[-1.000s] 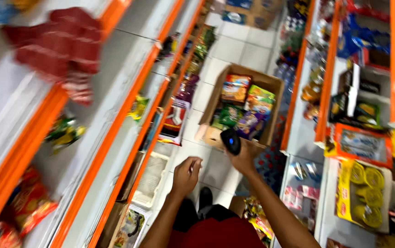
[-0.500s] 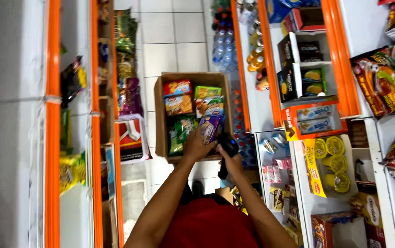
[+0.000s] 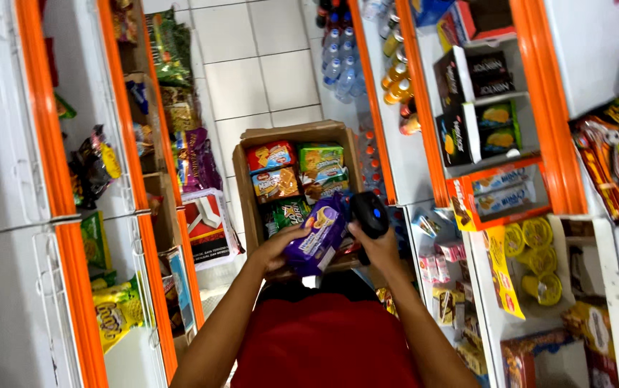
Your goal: The person takes snack packages from a box, scans their barcodes using a handheld barcode scanner, and places them onto store shelves.
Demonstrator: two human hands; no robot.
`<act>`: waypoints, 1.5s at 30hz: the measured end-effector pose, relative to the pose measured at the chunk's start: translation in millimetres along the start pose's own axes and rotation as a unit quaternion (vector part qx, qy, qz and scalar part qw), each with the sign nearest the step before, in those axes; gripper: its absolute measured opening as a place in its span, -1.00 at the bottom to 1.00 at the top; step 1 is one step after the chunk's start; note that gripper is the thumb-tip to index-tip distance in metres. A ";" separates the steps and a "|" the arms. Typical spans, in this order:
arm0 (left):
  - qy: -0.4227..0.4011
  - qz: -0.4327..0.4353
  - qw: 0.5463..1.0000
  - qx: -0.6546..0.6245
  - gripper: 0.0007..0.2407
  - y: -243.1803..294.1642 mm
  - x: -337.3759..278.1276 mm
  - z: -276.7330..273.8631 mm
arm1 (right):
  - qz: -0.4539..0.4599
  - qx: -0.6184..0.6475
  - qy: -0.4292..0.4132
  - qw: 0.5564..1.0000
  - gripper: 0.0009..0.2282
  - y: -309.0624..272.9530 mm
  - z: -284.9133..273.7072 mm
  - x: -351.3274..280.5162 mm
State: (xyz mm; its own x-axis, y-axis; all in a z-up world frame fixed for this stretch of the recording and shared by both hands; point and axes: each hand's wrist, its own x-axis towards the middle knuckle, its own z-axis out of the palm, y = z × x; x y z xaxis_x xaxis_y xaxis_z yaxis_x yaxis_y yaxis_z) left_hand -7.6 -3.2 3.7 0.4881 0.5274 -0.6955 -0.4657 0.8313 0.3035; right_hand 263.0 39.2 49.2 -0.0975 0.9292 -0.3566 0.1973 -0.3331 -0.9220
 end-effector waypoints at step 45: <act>0.172 0.501 0.807 -0.261 -0.49 -28.8 -61.1 74.9 | -0.113 0.002 -0.314 0.943 -0.63 -151.4 41.7 -17.2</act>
State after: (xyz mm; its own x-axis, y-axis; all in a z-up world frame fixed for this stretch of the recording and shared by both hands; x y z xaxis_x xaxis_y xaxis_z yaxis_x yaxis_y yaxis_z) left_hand 31.3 -46.1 86.3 -0.5181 0.7345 -0.4383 -0.7909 -0.2163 0.5724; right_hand 194.1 67.0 188.7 -0.6946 0.6991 -0.1699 0.0999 -0.1401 -0.9851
